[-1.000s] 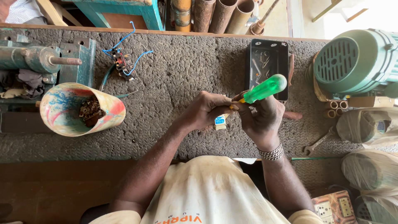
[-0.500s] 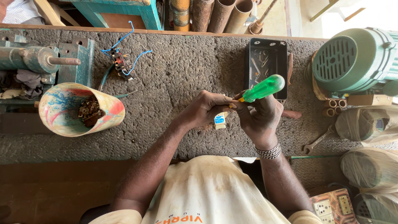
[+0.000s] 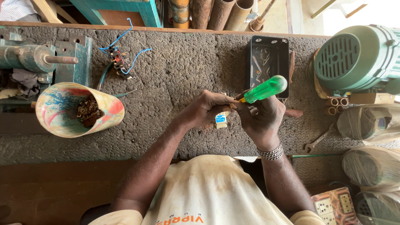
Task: The person assembles a small electrical component on a workbench, using a screwdriver to tighten screws and connecting red and blue wires to terminals. The person then tests the assembly by connecting wires to a power strip, causing a light bulb to illuminate.
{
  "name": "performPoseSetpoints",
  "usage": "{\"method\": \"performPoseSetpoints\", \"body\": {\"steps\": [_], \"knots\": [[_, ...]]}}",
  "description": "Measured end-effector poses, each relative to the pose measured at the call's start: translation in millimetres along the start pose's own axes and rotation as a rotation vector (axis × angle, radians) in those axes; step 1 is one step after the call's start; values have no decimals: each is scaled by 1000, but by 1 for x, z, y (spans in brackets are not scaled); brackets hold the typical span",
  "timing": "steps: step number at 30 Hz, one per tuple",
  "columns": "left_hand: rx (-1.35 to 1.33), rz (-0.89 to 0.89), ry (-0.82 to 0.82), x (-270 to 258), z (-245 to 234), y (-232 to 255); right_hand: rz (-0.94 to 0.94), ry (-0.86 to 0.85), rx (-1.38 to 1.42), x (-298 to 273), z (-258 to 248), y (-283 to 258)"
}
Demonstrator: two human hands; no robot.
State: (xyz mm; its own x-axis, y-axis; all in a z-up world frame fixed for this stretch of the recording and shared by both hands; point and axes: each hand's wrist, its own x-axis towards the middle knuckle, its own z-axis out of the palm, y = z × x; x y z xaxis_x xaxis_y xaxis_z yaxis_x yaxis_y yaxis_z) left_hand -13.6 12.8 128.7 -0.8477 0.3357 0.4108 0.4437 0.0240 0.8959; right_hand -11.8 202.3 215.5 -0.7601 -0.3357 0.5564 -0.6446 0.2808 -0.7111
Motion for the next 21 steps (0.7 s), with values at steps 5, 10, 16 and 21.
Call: {"method": "performPoseSetpoints", "body": {"steps": [5, 10, 16, 21], "knots": [[9, -25, -18, 0, 0, -1, 0, -5, 31, 2, 0, -2], [-13, 19, -5, 0, 0, -1, 46, -16, 6, 2, -1, -4], [36, -11, -18, 1, -1, 0, 72, -6, 68, -1, 0, 0], [37, -33, -16, 1, -1, 0, 40, -13, 98, -4, 0, 4]]}}
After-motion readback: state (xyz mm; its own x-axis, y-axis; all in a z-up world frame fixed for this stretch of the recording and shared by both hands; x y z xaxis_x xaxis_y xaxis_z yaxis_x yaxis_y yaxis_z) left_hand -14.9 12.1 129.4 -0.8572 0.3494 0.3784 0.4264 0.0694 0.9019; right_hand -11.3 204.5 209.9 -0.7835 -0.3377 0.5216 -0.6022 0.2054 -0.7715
